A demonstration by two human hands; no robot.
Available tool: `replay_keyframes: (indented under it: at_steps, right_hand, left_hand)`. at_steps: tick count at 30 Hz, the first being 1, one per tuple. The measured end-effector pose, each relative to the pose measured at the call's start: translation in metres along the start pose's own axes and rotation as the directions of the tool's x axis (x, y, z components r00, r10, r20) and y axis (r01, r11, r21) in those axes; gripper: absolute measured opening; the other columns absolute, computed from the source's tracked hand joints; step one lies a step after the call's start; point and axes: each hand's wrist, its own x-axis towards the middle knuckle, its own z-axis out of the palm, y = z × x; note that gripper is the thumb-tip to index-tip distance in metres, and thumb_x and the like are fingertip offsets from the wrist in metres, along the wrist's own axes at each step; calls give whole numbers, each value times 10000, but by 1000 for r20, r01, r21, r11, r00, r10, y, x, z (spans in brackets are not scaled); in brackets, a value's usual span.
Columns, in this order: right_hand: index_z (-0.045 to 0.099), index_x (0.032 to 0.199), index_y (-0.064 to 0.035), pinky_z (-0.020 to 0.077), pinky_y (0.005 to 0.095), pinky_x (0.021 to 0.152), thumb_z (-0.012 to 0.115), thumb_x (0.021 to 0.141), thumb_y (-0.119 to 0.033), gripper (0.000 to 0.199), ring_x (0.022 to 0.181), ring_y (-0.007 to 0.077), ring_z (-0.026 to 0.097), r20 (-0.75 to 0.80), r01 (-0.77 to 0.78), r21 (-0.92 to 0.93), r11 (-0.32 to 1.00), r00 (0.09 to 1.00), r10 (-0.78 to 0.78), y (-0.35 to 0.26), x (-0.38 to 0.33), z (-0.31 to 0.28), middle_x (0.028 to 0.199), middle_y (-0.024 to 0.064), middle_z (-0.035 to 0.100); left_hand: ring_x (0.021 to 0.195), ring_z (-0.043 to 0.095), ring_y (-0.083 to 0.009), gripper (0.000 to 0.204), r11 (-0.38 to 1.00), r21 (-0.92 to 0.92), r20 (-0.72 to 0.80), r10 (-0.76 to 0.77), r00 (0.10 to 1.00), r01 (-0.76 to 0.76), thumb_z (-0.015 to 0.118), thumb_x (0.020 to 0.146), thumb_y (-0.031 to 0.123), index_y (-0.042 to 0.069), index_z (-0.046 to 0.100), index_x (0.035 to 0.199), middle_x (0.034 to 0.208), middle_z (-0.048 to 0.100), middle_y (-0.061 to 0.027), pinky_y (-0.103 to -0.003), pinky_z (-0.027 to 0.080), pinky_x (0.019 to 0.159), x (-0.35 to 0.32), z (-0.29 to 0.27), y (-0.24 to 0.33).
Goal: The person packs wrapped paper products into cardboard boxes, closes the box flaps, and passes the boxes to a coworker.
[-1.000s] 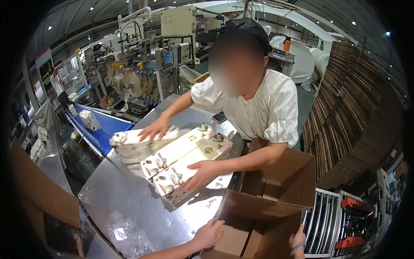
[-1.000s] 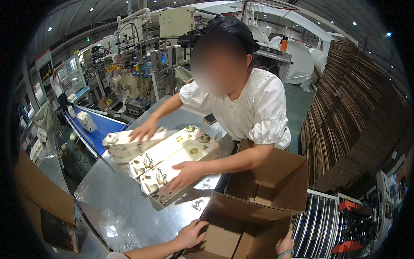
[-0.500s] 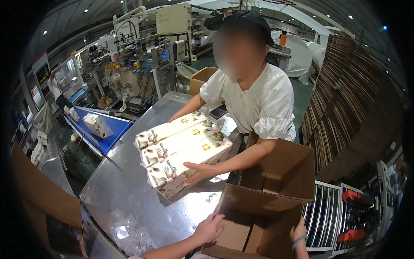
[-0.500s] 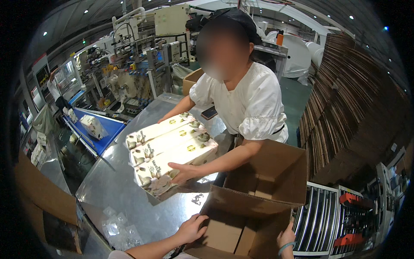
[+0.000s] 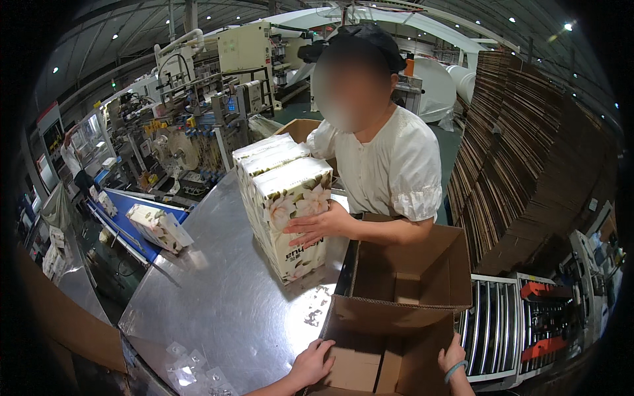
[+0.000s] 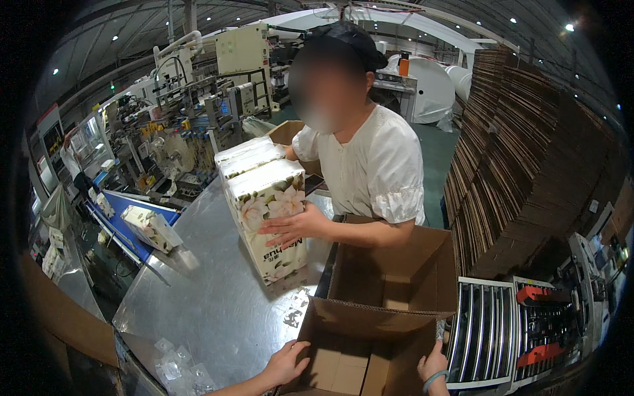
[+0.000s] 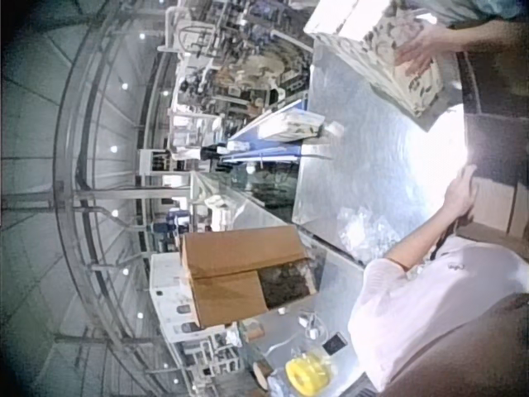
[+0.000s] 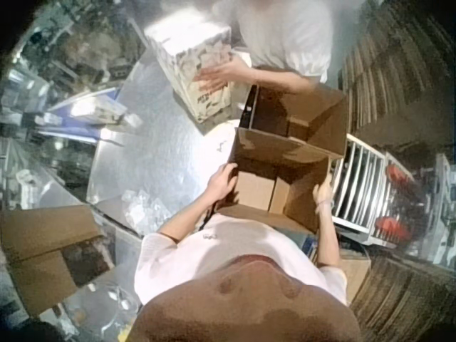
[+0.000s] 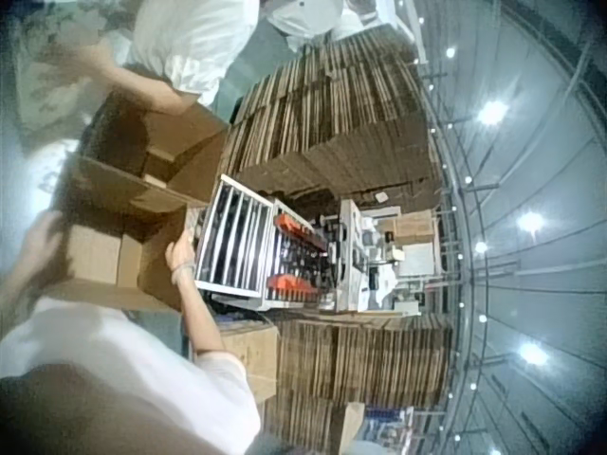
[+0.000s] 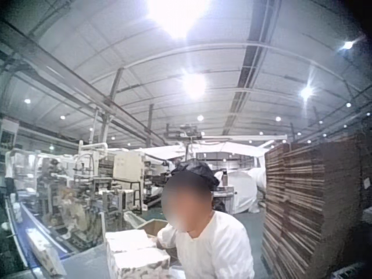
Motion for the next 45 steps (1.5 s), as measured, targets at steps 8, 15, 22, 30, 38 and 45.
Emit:
replay_keyframes:
  at_steps: [8, 15, 22, 30, 38, 45]
  right_hand:
    - [323, 1240, -42, 463, 509, 760, 577, 756, -35, 547, 858, 471, 566, 5, -19, 15, 1000, 1000, 19, -6, 1, -3, 926, 284, 601]
    - [323, 1247, -42, 467, 496, 770, 551, 761, -35, 537, 864, 461, 572, -16, 2, 32, 999, 1000, -1, -4, 3, -3, 917, 280, 608]
    - [381, 1221, -51, 467, 482, 795, 558, 752, -21, 503, 927, 459, 559, -34, -36, 54, 998, 999, 38, -11, 1, -7, 985, 259, 609]
    - [366, 1230, -28, 467, 458, 804, 558, 747, -8, 520, 943, 446, 568, -36, 4, 70, 998, 999, -1, 2, 1, 1, 993, 261, 609]
    - [253, 1384, -15, 473, 479, 787, 597, 798, -155, 694, 900, 461, 566, -107, 247, -41, 968, 962, -250, 24, -3, 6, 1128, 321, 514]
    - [259, 1335, -15, 457, 442, 846, 584, 771, -41, 652, 991, 439, 555, 74, 192, 128, 973, 977, -202, -1, -5, -11, 1083, 283, 561]
  left_hand:
    - [1279, 341, -381, 756, 987, 73, -449, -95, 888, 143, 663, 776, 223, 2, 276, 1387, 1384, 330, -248, -413, 284, 1061, 28, -102, -46]
    - [1260, 299, -477, 803, 765, 318, -743, -166, 649, 560, 615, 767, 490, 216, 259, 1432, 1422, 211, -294, -489, 280, 1040, 126, -316, -225]
    - [1163, 387, -395, 521, 667, 413, -709, -191, 678, 620, 482, 825, 563, 169, 531, 1161, 1295, 402, -170, -519, 343, 954, 178, -329, -398]
    - [1131, 394, -302, 334, 757, 248, -662, -323, 676, 605, 635, 784, 357, 74, 585, 954, 1166, 446, -103, -551, 408, 828, 113, -252, -224]
    - [1181, 378, -399, 966, 685, 476, -300, -462, 835, 551, 782, 572, 370, 126, 271, 1355, 1322, 287, -257, -561, 402, 875, -1, -215, -123]
    - [1014, 507, -394, 1051, 757, 319, -485, -386, 785, 570, 754, 584, 288, 163, 164, 1446, 1060, 511, -217, -469, 421, 857, 22, -213, -147]
